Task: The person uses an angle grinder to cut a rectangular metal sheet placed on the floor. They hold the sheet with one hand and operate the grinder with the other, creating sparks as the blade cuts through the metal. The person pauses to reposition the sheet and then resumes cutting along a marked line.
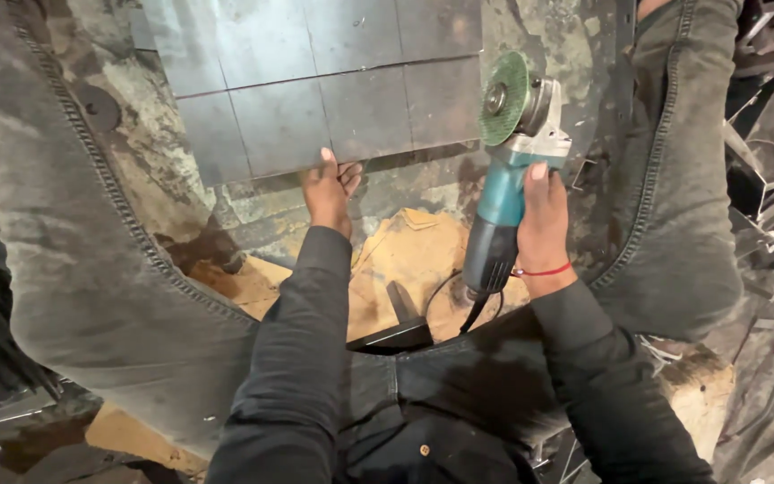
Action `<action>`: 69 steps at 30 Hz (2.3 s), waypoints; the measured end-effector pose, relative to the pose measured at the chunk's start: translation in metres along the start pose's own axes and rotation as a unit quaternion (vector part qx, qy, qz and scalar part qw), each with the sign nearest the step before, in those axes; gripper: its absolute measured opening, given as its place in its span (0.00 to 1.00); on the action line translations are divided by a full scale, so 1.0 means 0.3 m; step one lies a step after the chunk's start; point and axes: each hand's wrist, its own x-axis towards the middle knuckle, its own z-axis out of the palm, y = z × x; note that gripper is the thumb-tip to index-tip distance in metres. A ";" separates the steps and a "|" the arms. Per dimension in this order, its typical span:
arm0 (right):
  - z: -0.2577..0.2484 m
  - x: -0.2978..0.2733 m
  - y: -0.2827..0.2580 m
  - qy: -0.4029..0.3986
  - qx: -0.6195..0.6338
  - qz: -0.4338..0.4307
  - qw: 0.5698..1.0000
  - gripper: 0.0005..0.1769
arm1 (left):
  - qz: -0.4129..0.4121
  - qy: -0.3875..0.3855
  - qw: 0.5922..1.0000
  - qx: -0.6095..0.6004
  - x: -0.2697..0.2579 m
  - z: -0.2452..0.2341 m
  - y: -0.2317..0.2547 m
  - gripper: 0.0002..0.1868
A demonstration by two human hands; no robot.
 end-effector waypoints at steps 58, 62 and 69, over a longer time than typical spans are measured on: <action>0.143 -0.087 0.048 -0.137 0.091 0.187 0.968 0.26 | 0.072 -0.125 0.955 0.258 -0.784 0.255 -0.040 0.32; 0.131 -0.096 0.095 -0.110 0.019 0.159 0.981 0.28 | 0.013 -0.124 0.959 0.254 -0.786 0.247 -0.049 0.32; 0.150 -0.131 0.069 -0.124 -0.003 0.166 0.978 0.30 | -0.039 -0.103 0.956 0.272 -0.758 0.210 -0.101 0.39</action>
